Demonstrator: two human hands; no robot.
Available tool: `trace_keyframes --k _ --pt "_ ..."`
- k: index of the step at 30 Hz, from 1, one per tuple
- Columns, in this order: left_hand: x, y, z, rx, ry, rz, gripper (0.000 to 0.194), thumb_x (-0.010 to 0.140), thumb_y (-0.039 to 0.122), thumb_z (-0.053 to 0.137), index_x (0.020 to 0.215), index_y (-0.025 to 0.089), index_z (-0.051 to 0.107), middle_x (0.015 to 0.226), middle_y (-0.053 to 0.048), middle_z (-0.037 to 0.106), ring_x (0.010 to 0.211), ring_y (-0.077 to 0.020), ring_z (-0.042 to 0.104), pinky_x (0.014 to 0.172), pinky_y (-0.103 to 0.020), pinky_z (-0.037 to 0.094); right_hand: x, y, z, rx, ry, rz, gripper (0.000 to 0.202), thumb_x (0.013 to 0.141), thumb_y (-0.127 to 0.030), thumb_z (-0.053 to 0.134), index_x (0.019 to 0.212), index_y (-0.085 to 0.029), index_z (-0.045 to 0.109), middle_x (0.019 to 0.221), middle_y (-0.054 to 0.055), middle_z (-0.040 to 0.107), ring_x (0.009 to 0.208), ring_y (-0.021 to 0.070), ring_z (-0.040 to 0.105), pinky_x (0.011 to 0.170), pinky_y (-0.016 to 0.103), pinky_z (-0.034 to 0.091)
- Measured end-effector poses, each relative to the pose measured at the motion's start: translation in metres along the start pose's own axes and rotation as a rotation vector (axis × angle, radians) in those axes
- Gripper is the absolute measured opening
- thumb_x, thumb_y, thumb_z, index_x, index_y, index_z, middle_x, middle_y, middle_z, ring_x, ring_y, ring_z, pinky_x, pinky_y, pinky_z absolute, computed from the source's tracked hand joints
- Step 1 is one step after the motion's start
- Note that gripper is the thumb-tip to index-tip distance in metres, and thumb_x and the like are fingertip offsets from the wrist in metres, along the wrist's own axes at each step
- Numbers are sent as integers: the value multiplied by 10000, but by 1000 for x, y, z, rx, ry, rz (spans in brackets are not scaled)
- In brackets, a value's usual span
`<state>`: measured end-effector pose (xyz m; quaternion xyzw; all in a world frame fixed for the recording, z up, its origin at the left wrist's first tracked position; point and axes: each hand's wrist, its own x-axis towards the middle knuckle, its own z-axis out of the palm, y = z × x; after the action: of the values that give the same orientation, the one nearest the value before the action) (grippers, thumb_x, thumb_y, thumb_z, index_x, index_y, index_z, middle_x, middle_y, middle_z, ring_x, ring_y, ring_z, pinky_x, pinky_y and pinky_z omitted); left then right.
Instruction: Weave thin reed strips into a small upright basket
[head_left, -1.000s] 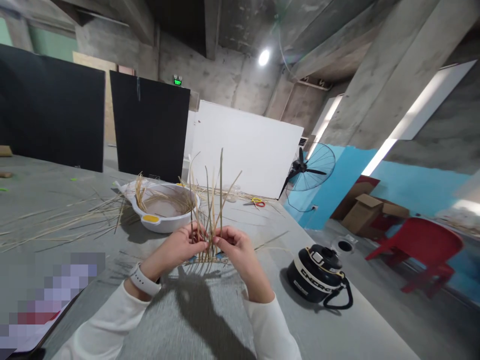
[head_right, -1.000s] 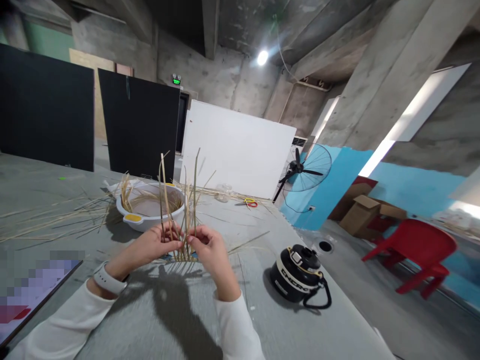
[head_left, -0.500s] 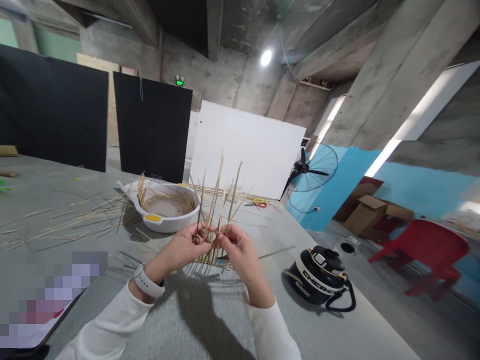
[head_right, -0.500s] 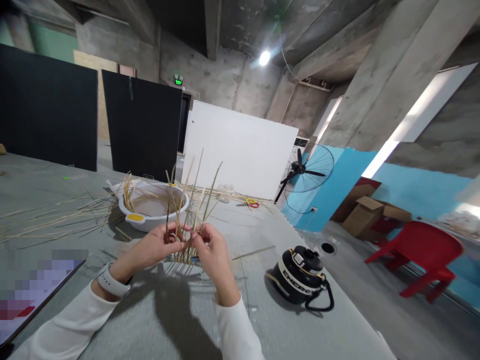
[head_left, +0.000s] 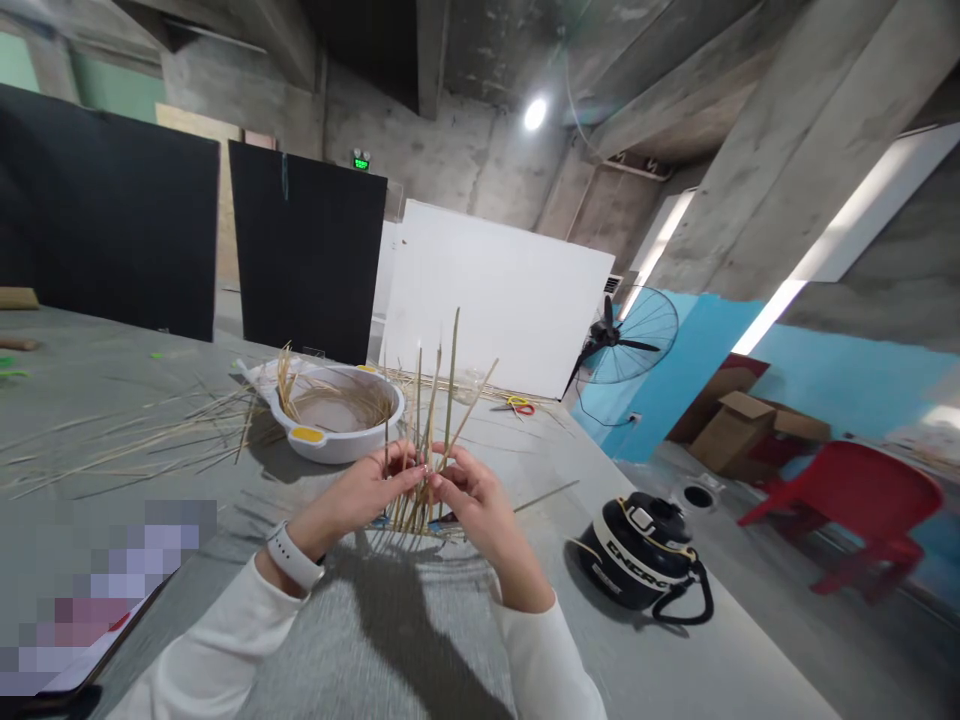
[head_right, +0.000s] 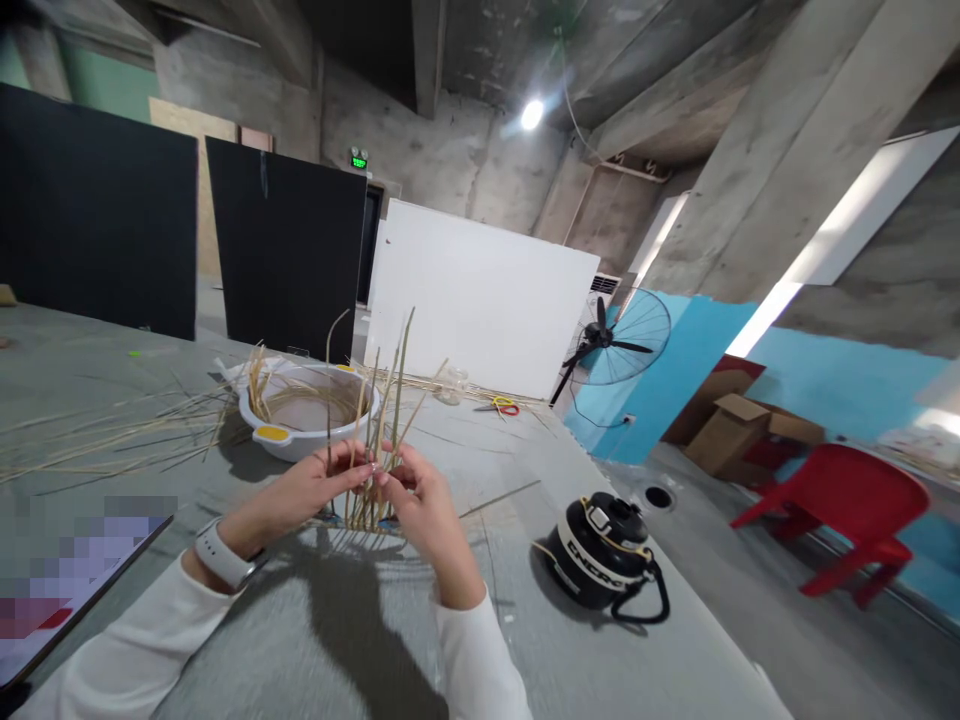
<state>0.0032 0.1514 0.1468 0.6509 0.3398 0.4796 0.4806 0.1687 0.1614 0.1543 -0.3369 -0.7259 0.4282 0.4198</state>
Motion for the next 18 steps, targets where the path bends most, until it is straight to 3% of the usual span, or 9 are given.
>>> trace_keyframes --k 5,9,15,18 --pt "-1 3 0 146 42 58 175 853 355 470 802 188 481 778 9 484 767 -145 475 760 -289 418 -1 -5 1 -38 54 -9 323 800 -320 562 1084 -167 569 576 -59 446 537 106 439 507 218 352" --pt "-4 4 1 291 133 57 164 862 321 434 753 199 437 719 30 435 683 -139 436 679 -278 397 -2 -4 2 -29 66 -28 314 812 -316 560 1084 -159 559 638 -29 522 605 125 499 569 235 400" --pt "-5 7 9 368 332 43 118 847 296 440 783 198 455 756 3 523 720 -167 521 721 -302 414 -7 -9 5 -206 148 -89 137 836 -283 541 895 -181 611 736 9 597 683 148 552 653 259 438" --pt "-3 8 9 335 370 27 132 841 299 452 768 192 479 764 -11 569 734 -176 563 748 -313 433 -8 -12 7 -241 187 -95 109 823 -271 552 808 -174 600 727 13 606 664 145 550 634 253 438"
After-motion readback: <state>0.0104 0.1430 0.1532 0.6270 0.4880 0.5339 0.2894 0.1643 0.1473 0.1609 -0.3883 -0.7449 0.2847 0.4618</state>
